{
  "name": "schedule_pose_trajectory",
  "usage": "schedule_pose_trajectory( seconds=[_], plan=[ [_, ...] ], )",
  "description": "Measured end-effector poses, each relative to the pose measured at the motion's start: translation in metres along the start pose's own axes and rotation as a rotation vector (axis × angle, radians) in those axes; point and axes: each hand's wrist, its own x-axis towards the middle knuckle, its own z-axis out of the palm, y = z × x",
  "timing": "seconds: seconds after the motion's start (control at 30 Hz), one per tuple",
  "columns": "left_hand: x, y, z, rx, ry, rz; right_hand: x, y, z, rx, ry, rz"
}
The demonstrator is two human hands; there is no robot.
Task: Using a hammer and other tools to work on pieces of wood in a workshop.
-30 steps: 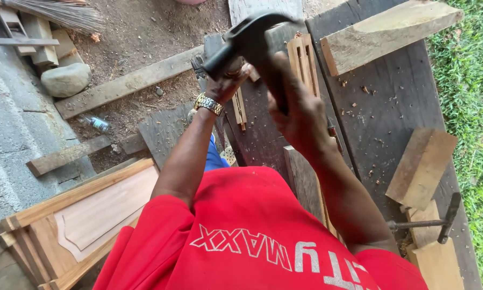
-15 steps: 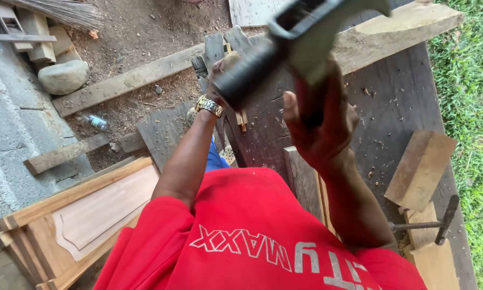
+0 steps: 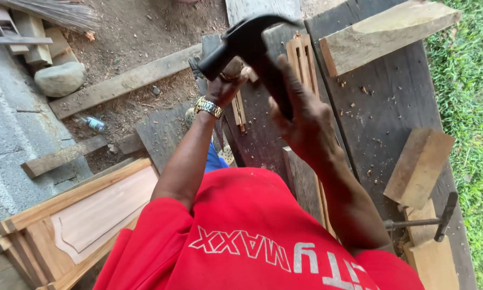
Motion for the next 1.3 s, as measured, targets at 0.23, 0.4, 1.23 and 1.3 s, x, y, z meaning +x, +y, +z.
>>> schedule_pose_trajectory(
  seconds=[0.23,0.4,1.23,1.3],
  plan=[
    [-0.001,-0.020,0.009,0.111,-0.005,-0.091,-0.004,0.019,0.025,-0.072,0.086,-0.048],
    [-0.001,0.000,0.002,0.151,0.216,0.130,-0.002,0.013,0.017,-0.238,-0.179,0.111],
    [0.000,0.059,-0.045,0.778,0.043,0.297,-0.167,0.113,0.113,0.253,-0.065,0.710],
    [-0.001,0.062,-0.045,0.803,0.038,0.327,-0.165,0.100,0.106,0.194,-0.181,0.764]
  ],
)
